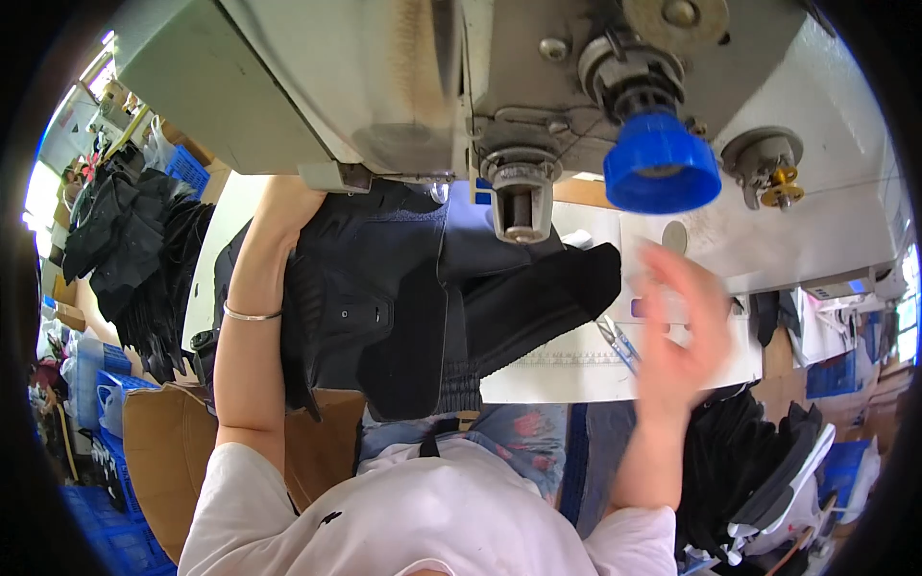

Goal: Stitching protective motorcycle gear components using a heavy-duty sewing machine, including changing thread and trimming excess material.

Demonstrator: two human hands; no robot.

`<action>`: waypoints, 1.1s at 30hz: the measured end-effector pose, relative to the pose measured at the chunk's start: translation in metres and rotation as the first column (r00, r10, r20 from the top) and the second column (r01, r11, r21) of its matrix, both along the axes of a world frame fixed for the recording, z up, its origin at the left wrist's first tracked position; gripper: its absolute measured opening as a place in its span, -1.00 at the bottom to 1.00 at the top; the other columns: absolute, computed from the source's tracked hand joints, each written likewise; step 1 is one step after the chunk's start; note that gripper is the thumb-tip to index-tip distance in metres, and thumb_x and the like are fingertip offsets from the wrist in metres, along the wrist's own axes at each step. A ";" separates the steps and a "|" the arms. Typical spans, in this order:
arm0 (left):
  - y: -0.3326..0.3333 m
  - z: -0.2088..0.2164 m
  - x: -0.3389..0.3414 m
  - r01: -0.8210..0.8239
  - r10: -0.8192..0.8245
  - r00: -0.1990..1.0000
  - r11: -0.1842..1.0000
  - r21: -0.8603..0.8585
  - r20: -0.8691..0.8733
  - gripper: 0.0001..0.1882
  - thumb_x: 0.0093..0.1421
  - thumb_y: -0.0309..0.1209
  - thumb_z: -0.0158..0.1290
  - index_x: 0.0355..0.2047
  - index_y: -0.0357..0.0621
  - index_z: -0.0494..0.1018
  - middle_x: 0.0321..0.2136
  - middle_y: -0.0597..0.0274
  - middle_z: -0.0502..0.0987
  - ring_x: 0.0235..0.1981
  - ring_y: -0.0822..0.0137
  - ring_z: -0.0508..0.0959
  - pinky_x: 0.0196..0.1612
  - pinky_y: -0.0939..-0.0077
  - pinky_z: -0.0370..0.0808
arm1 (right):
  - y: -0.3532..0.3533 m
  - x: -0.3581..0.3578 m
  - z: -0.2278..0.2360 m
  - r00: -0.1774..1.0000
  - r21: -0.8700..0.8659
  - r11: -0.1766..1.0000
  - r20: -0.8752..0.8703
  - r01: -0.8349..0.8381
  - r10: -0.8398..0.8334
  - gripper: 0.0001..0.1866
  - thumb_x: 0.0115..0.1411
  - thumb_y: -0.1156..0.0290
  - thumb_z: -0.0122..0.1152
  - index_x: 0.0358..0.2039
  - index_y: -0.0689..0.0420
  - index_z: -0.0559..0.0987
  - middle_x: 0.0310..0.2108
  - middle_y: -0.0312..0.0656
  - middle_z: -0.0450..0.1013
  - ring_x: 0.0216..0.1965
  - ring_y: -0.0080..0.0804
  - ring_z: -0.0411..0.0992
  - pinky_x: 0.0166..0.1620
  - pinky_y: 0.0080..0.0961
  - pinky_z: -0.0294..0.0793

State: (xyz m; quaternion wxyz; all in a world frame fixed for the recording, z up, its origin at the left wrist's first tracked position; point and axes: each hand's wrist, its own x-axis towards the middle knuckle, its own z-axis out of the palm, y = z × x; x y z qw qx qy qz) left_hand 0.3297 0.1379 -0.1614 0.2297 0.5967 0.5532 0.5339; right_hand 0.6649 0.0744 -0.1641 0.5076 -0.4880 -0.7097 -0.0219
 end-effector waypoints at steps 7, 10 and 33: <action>-0.001 0.012 0.007 0.014 -0.014 0.999 1.000 0.011 -0.029 -0.70 0.08 -0.43 0.21 -0.17 -0.30 0.53 -0.28 0.20 0.60 -0.24 0.39 0.53 -0.12 0.51 0.46 | 0.049 0.327 0.087 0.756 0.521 0.584 -0.207 0.622 -0.621 -0.60 0.34 0.27 0.00 0.01 0.34 0.50 -0.03 -0.06 0.49 -0.04 -0.32 0.46 0.06 -0.44 0.39; -0.001 0.010 0.005 0.016 -0.016 0.999 1.000 -0.007 -0.028 -0.70 0.08 -0.44 0.21 -0.18 -0.30 0.53 -0.28 0.19 0.60 -0.24 0.39 0.53 -0.12 0.52 0.46 | 0.076 0.451 0.140 0.668 0.277 0.653 0.051 0.705 -0.742 -0.48 0.38 0.10 -0.11 0.06 0.31 0.48 0.00 -0.07 0.48 0.00 -0.31 0.43 0.09 -0.45 0.34; -0.007 0.010 0.006 -0.009 0.011 0.999 0.999 0.037 -0.039 -0.72 0.10 -0.45 0.19 -0.19 -0.33 0.52 -0.29 0.19 0.59 -0.24 0.40 0.53 -0.13 0.51 0.47 | 0.099 0.414 0.031 0.799 0.097 0.902 -0.511 0.420 -0.317 -0.45 0.42 0.10 -0.22 0.12 0.36 0.35 0.03 -0.05 0.39 0.00 -0.35 0.38 0.02 -0.48 0.38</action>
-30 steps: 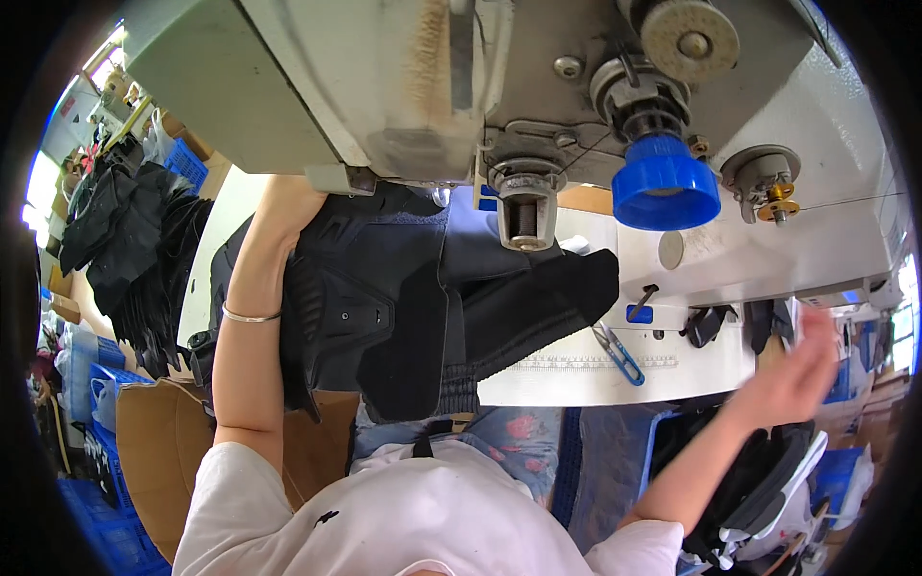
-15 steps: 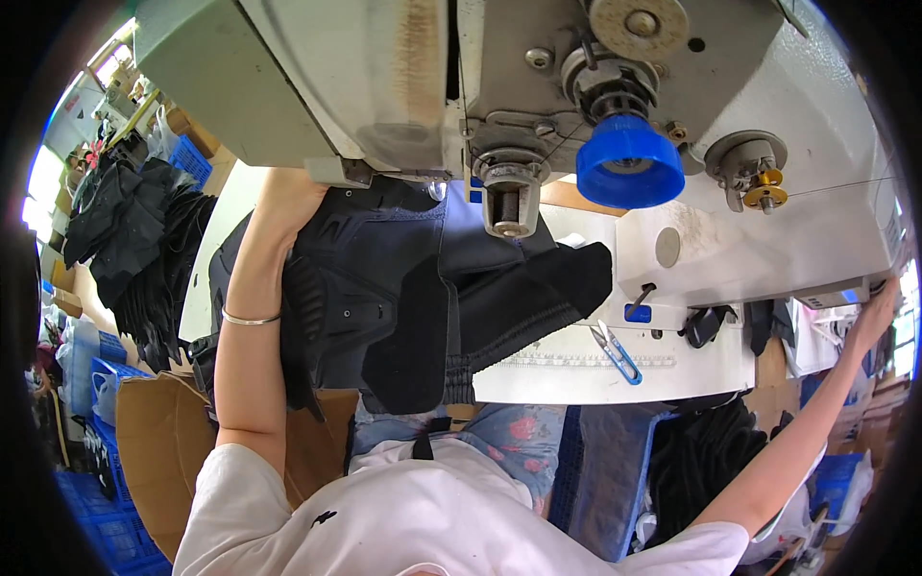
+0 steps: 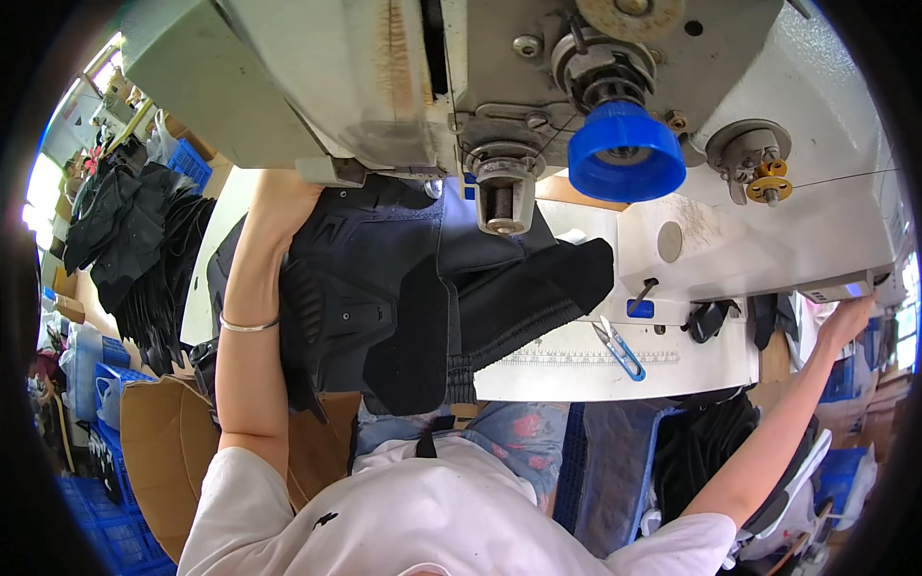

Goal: Stitching protective motorcycle gear components using a heavy-duty sewing machine, including changing thread and trimming excess material.

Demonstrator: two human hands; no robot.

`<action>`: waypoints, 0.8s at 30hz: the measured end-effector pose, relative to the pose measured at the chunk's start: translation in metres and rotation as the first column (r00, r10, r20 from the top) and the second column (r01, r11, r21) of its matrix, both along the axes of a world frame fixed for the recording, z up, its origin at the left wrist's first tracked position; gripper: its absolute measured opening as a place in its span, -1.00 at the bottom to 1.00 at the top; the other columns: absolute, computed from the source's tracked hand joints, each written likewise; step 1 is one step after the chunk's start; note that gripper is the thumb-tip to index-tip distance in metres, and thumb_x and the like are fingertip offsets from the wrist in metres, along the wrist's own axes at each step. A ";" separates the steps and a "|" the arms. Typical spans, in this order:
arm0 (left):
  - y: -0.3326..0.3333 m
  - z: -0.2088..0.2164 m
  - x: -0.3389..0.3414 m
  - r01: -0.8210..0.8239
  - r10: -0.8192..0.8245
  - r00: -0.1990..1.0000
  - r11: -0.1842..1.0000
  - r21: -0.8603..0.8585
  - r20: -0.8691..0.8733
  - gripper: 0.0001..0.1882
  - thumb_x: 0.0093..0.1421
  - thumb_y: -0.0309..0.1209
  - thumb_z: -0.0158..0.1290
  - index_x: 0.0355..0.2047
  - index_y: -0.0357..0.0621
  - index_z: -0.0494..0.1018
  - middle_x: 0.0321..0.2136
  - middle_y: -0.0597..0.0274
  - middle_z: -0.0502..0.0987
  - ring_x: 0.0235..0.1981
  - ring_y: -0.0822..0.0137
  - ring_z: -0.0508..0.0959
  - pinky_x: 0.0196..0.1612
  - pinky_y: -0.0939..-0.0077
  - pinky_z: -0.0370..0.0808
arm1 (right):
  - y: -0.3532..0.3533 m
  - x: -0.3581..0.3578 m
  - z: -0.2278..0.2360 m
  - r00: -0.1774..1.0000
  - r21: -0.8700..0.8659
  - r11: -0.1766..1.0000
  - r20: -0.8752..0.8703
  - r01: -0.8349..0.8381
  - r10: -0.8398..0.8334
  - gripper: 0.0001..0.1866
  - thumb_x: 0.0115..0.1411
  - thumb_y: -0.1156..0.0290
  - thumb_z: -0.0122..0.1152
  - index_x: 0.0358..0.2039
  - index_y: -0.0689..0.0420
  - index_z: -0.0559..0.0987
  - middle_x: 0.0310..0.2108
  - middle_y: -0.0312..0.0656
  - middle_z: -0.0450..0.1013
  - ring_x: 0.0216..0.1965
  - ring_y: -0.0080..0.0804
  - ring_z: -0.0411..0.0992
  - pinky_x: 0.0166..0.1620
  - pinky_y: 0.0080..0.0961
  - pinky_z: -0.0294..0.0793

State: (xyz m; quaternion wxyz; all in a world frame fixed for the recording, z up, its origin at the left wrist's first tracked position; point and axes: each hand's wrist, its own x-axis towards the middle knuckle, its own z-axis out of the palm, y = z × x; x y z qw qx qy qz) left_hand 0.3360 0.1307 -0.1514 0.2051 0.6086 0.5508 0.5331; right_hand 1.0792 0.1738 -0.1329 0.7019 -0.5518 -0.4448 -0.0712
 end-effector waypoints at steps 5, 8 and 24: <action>0.004 -0.003 -0.001 0.010 -0.010 1.000 1.000 0.014 -0.019 -0.73 0.09 -0.46 0.18 -0.20 -0.32 0.52 -0.30 0.20 0.59 -0.25 0.41 0.53 -0.14 0.51 0.46 | -0.003 0.034 -0.010 0.984 -0.086 0.996 0.173 -0.012 0.027 -0.49 0.42 0.14 -0.21 0.13 0.34 0.34 0.08 -0.06 0.35 0.07 -0.34 0.34 0.13 -0.43 0.33; 0.004 -0.003 0.000 0.011 -0.010 1.000 0.999 0.045 -0.010 -0.73 0.09 -0.45 0.19 -0.21 -0.33 0.52 -0.30 0.20 0.59 -0.25 0.40 0.53 -0.14 0.51 0.46 | -0.002 0.036 -0.013 0.987 -0.028 0.991 0.094 -0.127 0.129 -0.51 0.42 0.18 -0.19 0.11 0.36 0.35 0.08 -0.05 0.35 0.07 -0.34 0.33 0.14 -0.41 0.30; 0.004 -0.004 -0.001 0.001 0.000 0.999 0.999 0.033 -0.036 -0.74 0.07 -0.47 0.21 -0.22 -0.33 0.55 -0.33 0.20 0.61 -0.28 0.41 0.54 -0.17 0.53 0.47 | -0.007 0.031 -0.008 0.964 -0.047 0.998 0.264 -0.034 0.045 -0.52 0.40 0.17 -0.13 0.10 0.34 0.38 0.00 -0.10 0.38 0.06 -0.36 0.33 0.12 -0.46 0.29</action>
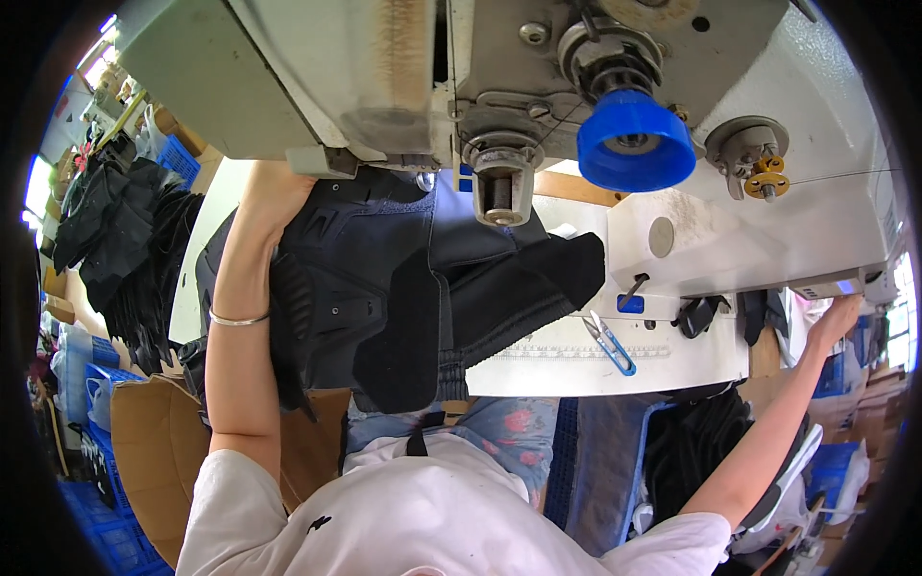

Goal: Stitching protective motorcycle gear components using a heavy-duty sewing machine, including changing thread and trimming excess material.

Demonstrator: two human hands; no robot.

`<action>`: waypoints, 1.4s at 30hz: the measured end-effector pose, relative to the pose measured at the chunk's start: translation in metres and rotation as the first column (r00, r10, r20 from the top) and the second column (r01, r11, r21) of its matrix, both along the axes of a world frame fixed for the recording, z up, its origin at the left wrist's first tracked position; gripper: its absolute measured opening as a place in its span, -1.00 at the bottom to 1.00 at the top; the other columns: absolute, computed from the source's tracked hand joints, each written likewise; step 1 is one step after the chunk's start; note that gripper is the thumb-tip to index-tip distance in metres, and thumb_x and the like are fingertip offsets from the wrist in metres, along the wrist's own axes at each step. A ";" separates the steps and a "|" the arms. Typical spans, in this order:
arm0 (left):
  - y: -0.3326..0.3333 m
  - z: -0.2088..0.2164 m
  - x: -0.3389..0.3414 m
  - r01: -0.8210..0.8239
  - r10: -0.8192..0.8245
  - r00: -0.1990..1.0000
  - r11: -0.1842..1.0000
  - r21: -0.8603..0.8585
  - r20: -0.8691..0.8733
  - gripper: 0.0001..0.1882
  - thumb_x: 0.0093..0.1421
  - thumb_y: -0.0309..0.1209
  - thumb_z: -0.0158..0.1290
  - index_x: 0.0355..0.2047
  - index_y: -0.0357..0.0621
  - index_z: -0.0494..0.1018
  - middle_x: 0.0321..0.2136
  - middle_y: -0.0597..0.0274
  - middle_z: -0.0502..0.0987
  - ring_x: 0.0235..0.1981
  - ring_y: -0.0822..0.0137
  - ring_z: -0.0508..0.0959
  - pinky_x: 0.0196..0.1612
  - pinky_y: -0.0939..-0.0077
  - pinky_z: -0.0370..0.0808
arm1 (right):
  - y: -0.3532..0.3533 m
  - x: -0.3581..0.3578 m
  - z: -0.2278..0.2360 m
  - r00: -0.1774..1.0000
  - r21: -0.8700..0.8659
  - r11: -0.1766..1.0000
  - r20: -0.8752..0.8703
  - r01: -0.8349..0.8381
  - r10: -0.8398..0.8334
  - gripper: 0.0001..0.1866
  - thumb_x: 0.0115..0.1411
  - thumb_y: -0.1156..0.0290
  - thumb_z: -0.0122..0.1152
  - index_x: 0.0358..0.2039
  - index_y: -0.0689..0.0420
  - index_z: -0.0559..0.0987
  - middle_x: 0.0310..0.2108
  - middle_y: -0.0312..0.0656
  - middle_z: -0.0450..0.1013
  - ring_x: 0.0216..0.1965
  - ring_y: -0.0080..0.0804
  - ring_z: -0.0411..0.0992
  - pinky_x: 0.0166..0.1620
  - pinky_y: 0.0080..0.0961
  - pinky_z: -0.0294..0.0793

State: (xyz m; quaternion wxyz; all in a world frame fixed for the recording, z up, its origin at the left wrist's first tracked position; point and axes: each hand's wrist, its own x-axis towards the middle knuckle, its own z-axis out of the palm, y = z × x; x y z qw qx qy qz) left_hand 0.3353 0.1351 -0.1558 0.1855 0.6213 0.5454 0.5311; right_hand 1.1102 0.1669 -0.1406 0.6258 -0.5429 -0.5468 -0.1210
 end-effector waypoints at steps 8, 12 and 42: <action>-0.002 0.004 0.002 -0.030 0.030 1.000 0.998 -0.059 0.003 -0.71 0.05 -0.47 0.22 -0.20 -0.32 0.55 -0.32 0.18 0.61 -0.26 0.40 0.55 -0.14 0.52 0.46 | -0.003 -0.023 0.000 0.988 -0.024 1.000 -0.156 0.000 -0.004 -0.46 0.43 0.11 -0.22 0.07 0.39 0.37 0.07 -0.06 0.35 0.06 -0.37 0.33 0.13 -0.41 0.30; -0.002 0.005 -0.001 -0.005 0.004 1.000 0.999 -0.053 -0.019 -0.71 0.05 -0.46 0.22 -0.20 -0.30 0.55 -0.30 0.18 0.61 -0.24 0.38 0.55 -0.12 0.52 0.45 | -0.027 -0.113 -0.001 0.972 0.025 0.979 -0.132 0.202 -0.197 -0.55 0.39 0.25 -0.07 0.06 0.41 0.38 0.05 -0.02 0.38 0.07 -0.31 0.36 0.14 -0.42 0.31; 0.024 -0.019 -0.007 0.154 0.015 0.944 0.863 -0.482 0.329 -0.64 0.06 -0.35 0.22 -0.16 -0.29 0.57 -0.25 0.18 0.60 -0.28 0.40 0.56 -0.20 0.58 0.49 | -0.041 -0.498 -0.052 0.658 -0.521 0.569 0.017 -0.636 0.753 -0.74 0.08 0.32 0.27 -0.17 -0.13 0.66 -0.45 -0.25 0.41 -0.31 -0.27 0.27 -0.08 -0.39 0.28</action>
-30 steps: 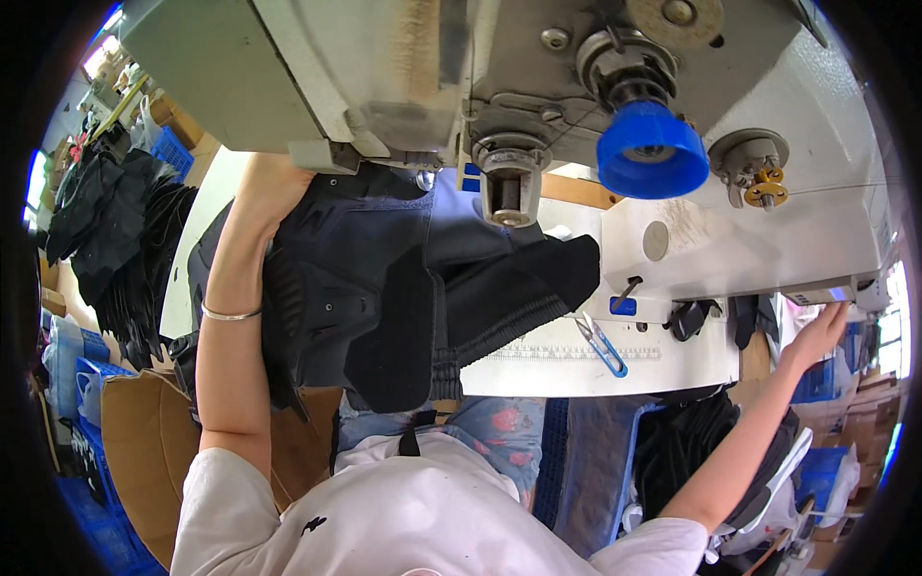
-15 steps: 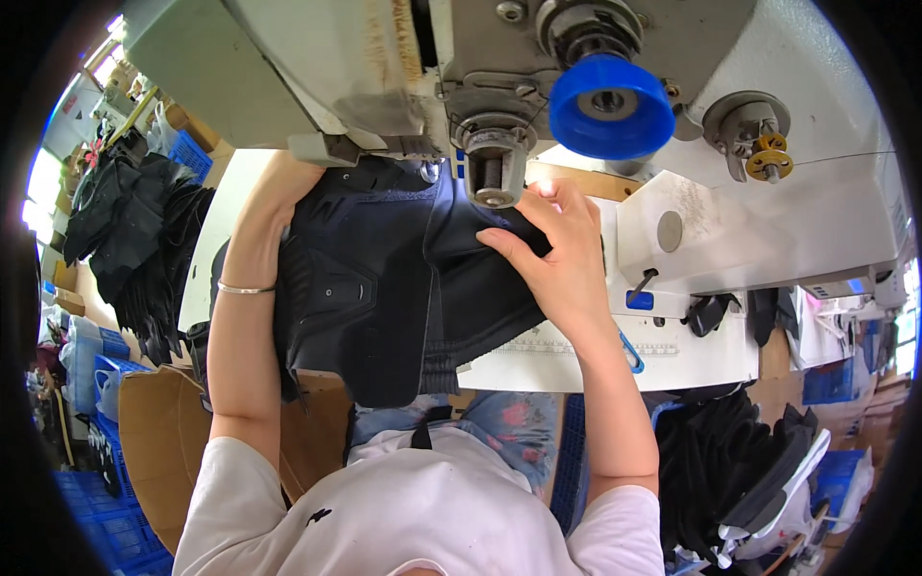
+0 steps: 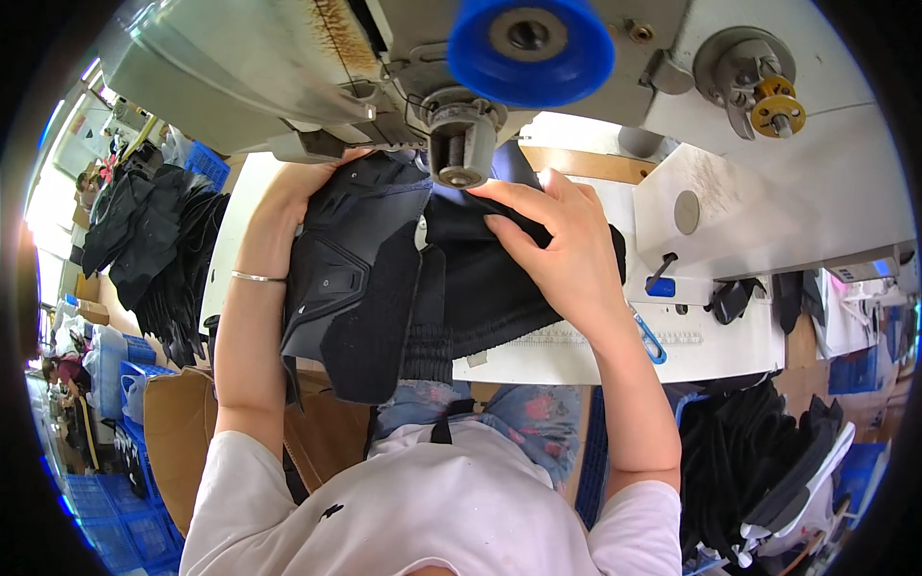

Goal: Stitching protective motorcycle gear components using a heavy-duty sewing machine, including changing thread and trimming excess material.

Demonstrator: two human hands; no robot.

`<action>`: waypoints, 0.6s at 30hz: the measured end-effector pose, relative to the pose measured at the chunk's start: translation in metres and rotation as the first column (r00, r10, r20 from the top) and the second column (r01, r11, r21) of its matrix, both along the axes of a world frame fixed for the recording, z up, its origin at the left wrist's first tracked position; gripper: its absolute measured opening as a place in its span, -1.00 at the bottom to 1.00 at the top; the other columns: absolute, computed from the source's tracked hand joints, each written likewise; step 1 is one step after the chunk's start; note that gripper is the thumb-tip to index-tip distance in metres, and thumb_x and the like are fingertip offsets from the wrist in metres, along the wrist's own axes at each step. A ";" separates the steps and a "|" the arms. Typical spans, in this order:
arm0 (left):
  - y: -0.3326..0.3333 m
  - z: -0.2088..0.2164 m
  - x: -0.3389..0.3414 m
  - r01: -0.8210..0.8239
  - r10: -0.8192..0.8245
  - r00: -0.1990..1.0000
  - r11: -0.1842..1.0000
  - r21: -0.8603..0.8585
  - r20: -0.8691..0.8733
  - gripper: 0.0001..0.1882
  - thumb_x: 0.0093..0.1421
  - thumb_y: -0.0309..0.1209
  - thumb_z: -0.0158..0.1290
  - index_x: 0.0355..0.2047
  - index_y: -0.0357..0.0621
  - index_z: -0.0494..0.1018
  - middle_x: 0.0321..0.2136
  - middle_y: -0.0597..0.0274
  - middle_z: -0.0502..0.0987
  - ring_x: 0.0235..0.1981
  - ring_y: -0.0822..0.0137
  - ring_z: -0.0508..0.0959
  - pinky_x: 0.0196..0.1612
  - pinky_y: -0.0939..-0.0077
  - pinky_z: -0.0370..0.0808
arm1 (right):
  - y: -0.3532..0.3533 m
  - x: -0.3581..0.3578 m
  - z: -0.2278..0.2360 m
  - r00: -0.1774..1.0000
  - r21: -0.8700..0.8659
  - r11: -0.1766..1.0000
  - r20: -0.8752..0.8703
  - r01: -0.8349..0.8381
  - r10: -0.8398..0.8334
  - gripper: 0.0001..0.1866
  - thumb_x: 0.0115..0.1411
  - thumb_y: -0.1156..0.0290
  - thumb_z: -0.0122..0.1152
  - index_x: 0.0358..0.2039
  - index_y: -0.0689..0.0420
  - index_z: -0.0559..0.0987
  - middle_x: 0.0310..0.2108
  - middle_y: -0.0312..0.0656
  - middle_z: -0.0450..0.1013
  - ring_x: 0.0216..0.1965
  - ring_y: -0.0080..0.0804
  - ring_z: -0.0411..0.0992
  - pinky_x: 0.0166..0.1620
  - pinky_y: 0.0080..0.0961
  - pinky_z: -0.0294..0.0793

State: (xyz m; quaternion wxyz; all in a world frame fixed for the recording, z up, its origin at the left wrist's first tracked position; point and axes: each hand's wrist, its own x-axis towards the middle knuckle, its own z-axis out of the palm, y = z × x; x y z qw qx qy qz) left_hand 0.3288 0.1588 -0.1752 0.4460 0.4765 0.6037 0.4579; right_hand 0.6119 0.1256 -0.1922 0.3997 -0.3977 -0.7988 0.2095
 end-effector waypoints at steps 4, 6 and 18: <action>-0.002 0.008 0.000 0.012 0.009 0.993 0.984 0.178 -0.117 -0.65 0.06 -0.37 0.22 -0.18 -0.33 0.56 -0.28 0.17 0.60 -0.31 0.40 0.55 -0.21 0.57 0.49 | 0.002 0.001 -0.008 0.999 0.054 0.998 -0.001 0.035 -0.035 -0.74 0.05 0.34 0.32 -0.19 -0.05 0.66 -0.46 -0.23 0.40 -0.37 -0.27 0.31 -0.21 -0.41 0.33; -0.004 0.010 0.000 0.020 0.025 0.985 0.964 0.264 -0.169 -0.66 0.06 -0.38 0.22 -0.19 -0.34 0.56 -0.29 0.17 0.61 -0.32 0.39 0.54 -0.22 0.56 0.49 | 0.001 0.003 -0.006 0.998 -0.046 0.998 0.020 0.054 -0.053 -0.74 0.10 0.55 0.21 -0.16 0.12 0.64 -0.21 -0.22 0.61 -0.11 -0.44 0.54 0.15 -0.37 0.28; -0.017 0.017 0.002 0.069 0.101 0.926 0.902 0.427 -0.363 -0.71 0.05 -0.40 0.18 -0.24 -0.35 0.55 -0.39 0.10 0.61 -0.37 0.35 0.54 -0.24 0.48 0.48 | -0.001 -0.006 0.009 0.997 0.011 1.000 -0.077 0.028 -0.027 -0.77 0.10 0.55 0.27 -0.20 0.07 0.68 -0.45 -0.40 0.44 -0.39 -0.57 0.20 -0.23 -0.67 0.22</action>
